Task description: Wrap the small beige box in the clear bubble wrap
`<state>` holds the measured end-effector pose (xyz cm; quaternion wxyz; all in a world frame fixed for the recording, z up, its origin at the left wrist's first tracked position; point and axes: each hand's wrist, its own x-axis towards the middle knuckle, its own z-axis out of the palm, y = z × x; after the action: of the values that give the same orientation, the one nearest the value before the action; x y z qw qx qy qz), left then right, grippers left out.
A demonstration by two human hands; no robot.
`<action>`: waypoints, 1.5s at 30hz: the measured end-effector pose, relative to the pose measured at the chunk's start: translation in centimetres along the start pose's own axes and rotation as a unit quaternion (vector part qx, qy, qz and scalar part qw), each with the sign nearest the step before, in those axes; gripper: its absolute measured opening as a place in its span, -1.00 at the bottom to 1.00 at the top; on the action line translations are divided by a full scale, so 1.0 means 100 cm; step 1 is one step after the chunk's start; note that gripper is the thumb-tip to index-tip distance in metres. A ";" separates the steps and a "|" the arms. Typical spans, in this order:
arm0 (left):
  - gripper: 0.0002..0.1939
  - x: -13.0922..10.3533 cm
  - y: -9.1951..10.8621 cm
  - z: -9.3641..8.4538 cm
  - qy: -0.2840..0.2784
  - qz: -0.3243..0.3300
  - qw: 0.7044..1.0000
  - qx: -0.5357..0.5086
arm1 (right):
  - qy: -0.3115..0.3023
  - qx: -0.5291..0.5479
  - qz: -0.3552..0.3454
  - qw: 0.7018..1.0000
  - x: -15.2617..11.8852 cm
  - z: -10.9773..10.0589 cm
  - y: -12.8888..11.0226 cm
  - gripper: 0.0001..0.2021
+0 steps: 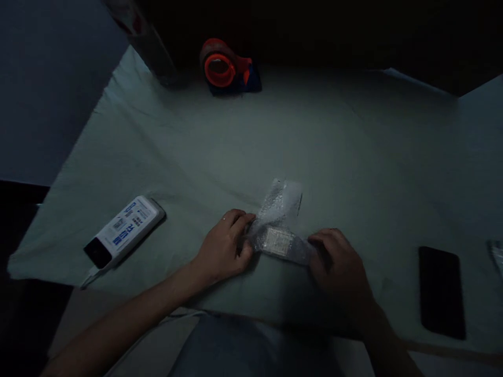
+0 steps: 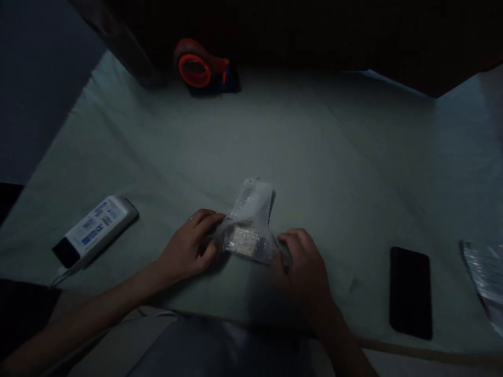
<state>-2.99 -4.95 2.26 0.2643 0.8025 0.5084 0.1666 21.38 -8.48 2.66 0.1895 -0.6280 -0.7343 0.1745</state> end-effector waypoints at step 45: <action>-0.81 -0.007 0.028 -0.007 -0.255 0.240 0.929 -0.118 | -0.071 -0.046 -0.112 0.990 0.027 -0.034 0.001 -0.74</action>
<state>-1.62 -6.38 4.46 0.4303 0.8788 0.1926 0.0737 22.77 -5.73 5.70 0.1259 -0.5358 -0.8189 0.1626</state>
